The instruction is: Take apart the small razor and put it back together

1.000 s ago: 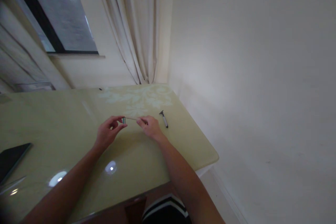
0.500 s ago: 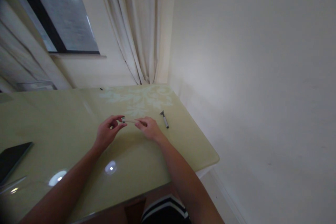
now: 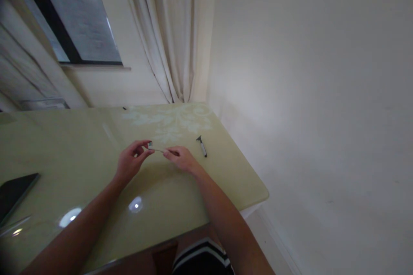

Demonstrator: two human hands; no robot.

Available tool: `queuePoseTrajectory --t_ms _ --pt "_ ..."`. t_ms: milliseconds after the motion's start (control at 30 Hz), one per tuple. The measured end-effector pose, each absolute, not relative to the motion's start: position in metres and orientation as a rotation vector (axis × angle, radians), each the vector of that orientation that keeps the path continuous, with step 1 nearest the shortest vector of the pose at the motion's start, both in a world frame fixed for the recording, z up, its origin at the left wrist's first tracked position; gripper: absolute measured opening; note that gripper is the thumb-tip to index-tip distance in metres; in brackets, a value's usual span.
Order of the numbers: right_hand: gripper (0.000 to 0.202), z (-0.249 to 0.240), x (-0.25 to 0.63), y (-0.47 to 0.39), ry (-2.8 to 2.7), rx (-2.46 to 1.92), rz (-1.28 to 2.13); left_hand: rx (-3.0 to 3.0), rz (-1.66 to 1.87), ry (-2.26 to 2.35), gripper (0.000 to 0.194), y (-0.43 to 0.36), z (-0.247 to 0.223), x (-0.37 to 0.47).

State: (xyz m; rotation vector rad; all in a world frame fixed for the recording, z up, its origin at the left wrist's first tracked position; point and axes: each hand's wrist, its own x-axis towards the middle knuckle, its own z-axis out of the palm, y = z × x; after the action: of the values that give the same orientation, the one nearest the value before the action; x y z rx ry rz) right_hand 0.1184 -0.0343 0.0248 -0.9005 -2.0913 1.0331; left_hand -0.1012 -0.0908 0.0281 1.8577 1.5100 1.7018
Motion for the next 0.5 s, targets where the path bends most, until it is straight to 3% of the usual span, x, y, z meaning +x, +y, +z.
queuePoseTrajectory --t_ms 500 --pt "0.032 0.0288 0.1162 -0.0383 -2.024 -0.943 0.989 1.839 1.712 1.509 0.032 -0.0935 0.0320 -0.0980"
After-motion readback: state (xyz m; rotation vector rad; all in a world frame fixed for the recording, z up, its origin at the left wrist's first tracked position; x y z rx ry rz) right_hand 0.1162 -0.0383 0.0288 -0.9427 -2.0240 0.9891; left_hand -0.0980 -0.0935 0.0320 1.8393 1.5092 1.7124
